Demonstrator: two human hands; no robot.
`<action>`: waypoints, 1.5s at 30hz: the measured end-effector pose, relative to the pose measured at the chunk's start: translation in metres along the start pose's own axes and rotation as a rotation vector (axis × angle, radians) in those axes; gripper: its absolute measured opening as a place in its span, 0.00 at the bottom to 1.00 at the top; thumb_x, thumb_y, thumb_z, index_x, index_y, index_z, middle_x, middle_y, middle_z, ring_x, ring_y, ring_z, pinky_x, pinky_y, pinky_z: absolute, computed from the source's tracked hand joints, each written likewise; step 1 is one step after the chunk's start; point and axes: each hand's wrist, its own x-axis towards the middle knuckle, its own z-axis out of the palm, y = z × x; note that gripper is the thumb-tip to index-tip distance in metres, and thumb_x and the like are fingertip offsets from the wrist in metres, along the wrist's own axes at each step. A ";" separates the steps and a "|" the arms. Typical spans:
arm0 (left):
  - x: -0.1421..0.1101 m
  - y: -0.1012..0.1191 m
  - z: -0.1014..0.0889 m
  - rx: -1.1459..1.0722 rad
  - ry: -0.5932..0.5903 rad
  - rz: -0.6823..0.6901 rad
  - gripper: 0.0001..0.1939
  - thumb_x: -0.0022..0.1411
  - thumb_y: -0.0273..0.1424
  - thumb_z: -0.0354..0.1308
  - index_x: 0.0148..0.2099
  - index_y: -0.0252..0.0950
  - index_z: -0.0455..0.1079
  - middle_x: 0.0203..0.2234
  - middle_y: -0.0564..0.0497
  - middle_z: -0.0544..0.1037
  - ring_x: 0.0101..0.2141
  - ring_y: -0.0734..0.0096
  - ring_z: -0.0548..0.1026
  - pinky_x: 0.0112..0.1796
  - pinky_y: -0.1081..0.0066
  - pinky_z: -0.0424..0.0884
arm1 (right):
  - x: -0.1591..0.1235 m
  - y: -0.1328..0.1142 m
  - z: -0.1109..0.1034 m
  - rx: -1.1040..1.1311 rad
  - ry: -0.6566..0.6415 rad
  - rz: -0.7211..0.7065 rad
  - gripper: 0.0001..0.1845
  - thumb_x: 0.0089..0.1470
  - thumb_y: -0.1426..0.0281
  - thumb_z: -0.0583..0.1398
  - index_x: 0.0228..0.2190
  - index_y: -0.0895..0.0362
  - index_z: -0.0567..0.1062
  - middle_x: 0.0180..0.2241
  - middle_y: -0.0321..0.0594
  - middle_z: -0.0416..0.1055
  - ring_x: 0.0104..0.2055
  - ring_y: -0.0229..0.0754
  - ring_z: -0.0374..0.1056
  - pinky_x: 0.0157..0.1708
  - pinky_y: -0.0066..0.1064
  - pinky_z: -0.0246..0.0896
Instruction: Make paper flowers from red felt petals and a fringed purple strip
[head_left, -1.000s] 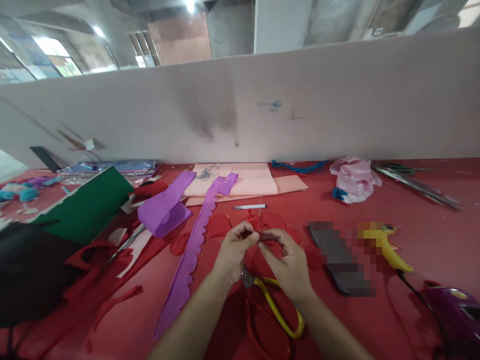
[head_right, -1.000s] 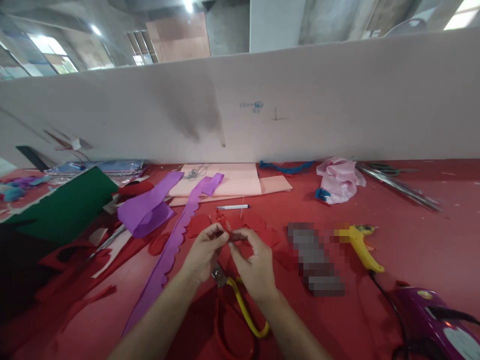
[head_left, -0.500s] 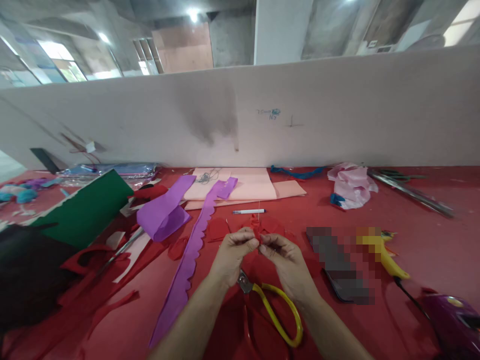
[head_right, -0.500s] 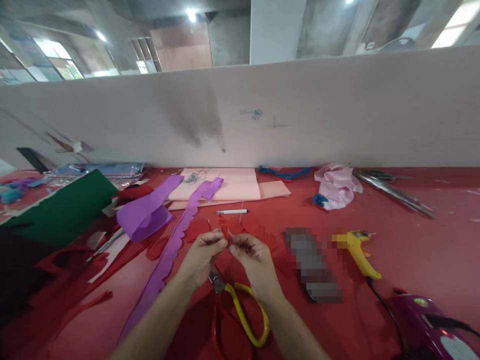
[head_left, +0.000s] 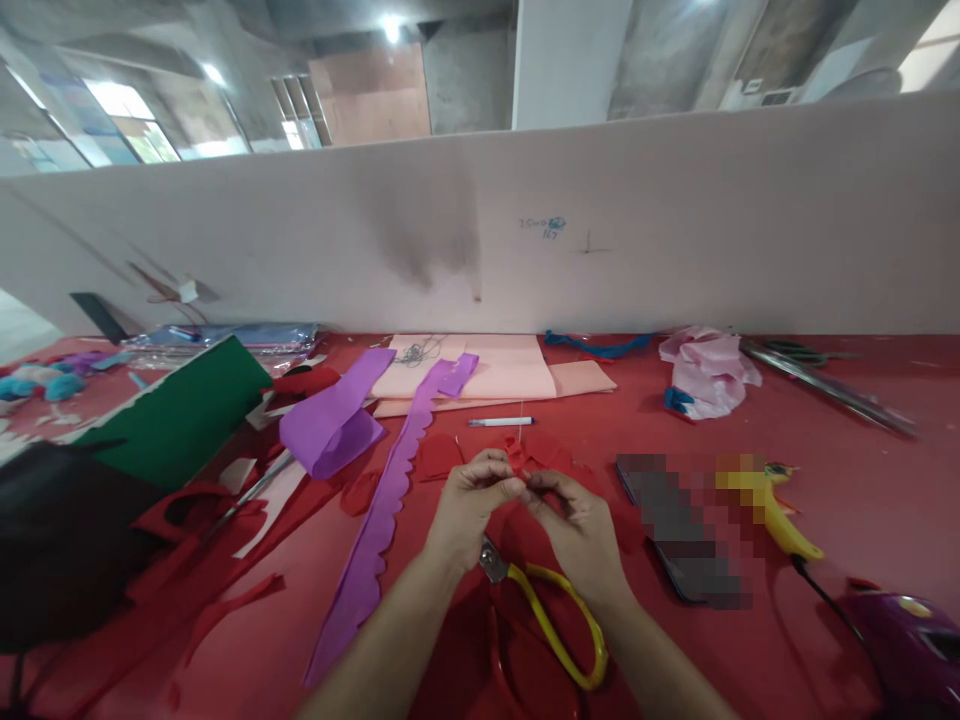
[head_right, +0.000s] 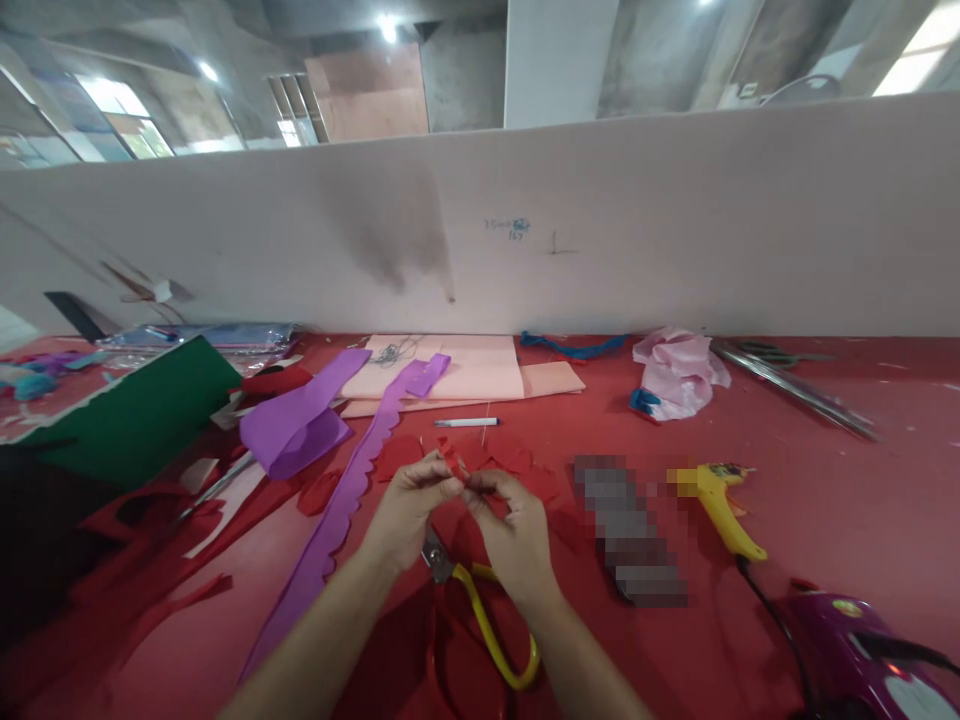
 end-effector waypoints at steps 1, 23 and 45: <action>0.000 0.000 -0.001 0.012 -0.025 -0.006 0.07 0.39 0.27 0.71 0.23 0.35 0.76 0.25 0.54 0.69 0.31 0.75 0.66 0.35 0.74 0.63 | 0.001 0.001 -0.001 0.041 -0.010 0.022 0.07 0.47 0.65 0.66 0.30 0.54 0.78 0.31 0.38 0.77 0.35 0.43 0.71 0.40 0.34 0.64; 0.001 0.003 -0.001 0.084 -0.095 0.024 0.07 0.41 0.31 0.72 0.22 0.36 0.77 0.30 0.51 0.68 0.36 0.70 0.68 0.39 0.71 0.64 | 0.008 0.015 -0.006 0.141 -0.122 0.069 0.09 0.47 0.63 0.66 0.31 0.54 0.78 0.33 0.38 0.76 0.37 0.43 0.69 0.40 0.33 0.63; 0.001 -0.003 -0.004 0.105 -0.009 -0.011 0.04 0.42 0.27 0.68 0.22 0.35 0.75 0.23 0.54 0.70 0.28 0.73 0.67 0.35 0.73 0.64 | 0.001 0.003 0.007 -0.046 -0.079 -0.079 0.10 0.54 0.63 0.59 0.30 0.57 0.75 0.30 0.38 0.73 0.34 0.42 0.68 0.38 0.31 0.64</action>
